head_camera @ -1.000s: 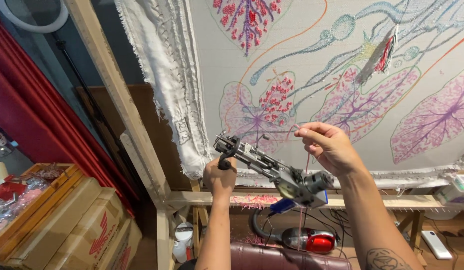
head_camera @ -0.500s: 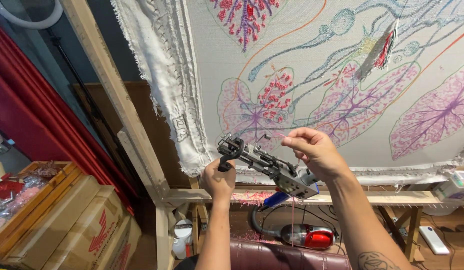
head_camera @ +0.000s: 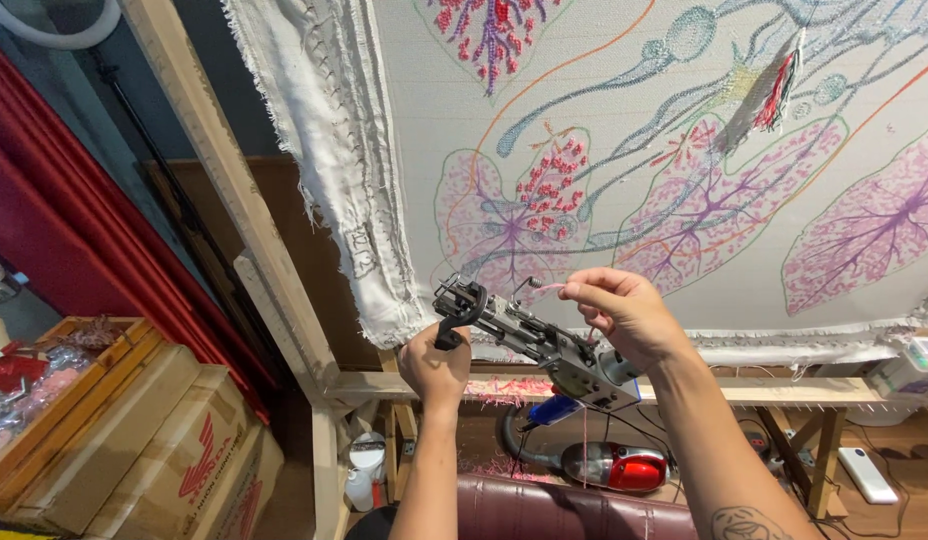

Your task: Using a tufting gun to create a patterned rug on a frame.

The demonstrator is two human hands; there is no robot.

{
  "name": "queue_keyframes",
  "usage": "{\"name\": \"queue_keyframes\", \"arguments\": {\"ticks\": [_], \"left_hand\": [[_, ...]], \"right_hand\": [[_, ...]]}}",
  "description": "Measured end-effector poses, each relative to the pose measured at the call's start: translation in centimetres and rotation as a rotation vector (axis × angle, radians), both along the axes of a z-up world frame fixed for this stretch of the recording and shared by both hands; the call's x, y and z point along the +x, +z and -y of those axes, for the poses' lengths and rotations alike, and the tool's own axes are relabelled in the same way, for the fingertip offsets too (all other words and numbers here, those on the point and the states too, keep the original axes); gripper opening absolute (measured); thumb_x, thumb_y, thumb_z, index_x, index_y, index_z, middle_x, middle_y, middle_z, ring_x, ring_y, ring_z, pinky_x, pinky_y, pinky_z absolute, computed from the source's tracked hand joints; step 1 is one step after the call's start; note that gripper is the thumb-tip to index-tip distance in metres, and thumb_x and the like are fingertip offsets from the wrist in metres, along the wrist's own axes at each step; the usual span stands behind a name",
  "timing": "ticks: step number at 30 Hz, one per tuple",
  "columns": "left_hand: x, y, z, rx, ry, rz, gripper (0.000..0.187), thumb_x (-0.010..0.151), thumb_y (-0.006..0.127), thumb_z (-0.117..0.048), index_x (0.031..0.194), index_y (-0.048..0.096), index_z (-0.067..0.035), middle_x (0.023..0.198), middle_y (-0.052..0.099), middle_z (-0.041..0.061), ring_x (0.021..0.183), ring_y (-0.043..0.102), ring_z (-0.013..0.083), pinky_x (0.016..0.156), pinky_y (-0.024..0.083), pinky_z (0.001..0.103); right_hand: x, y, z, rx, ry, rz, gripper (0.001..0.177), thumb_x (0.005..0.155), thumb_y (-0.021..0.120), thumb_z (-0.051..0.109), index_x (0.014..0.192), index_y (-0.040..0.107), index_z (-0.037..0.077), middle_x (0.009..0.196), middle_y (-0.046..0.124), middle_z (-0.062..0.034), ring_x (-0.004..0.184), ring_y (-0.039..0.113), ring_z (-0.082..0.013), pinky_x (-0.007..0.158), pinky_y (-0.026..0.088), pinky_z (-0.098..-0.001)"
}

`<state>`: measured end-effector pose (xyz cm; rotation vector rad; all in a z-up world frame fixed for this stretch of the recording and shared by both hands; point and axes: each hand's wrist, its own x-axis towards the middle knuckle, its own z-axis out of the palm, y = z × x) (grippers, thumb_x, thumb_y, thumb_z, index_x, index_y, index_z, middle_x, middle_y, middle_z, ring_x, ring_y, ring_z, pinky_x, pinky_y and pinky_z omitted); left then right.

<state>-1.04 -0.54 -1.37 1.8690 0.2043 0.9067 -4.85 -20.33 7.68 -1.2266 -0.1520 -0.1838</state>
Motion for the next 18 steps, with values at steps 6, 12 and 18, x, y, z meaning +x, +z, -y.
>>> {"name": "queue_keyframes", "arguments": {"ticks": [6,12,18], "left_hand": [[-1.3,1.2,0.0,-0.014,-0.002,0.0,0.038,0.064,0.06,-0.02,0.035,0.037,-0.013,0.029,0.032,0.004,0.042,0.05,0.0345,0.053,0.041,0.029],[5.5,-7.3,-1.7,-0.107,-0.065,-0.01,0.02,0.057,0.059,-0.014,0.042,0.047,-0.006,0.036,0.035,0.009,0.044,0.048,0.0286,0.052,0.04,0.03],[3.7,-1.5,-0.9,-0.617,-0.674,0.089,0.014,0.066,0.052,-0.002,0.055,0.046,-0.007,0.045,0.043,0.006,0.053,0.039,0.0158,0.062,0.043,0.025]], "right_hand": [[-0.1,-0.1,-0.3,-0.029,-0.018,0.035,0.022,0.073,0.07,-0.002,0.094,0.067,-0.003,0.063,0.056,-0.0068,0.051,0.042,-0.0062,0.042,0.031,-0.0127],[1.7,0.6,1.2,-0.114,-0.013,0.04,0.023,0.073,0.07,-0.001,0.096,0.065,-0.002,0.073,0.065,-0.0119,0.064,0.06,-0.0152,0.056,0.048,-0.0213],[3.7,2.4,2.7,-0.256,-0.018,0.137,0.028,0.073,0.071,0.001,0.1,0.064,0.0,0.08,0.066,-0.0099,0.069,0.063,-0.0126,0.063,0.052,-0.0214]]}}
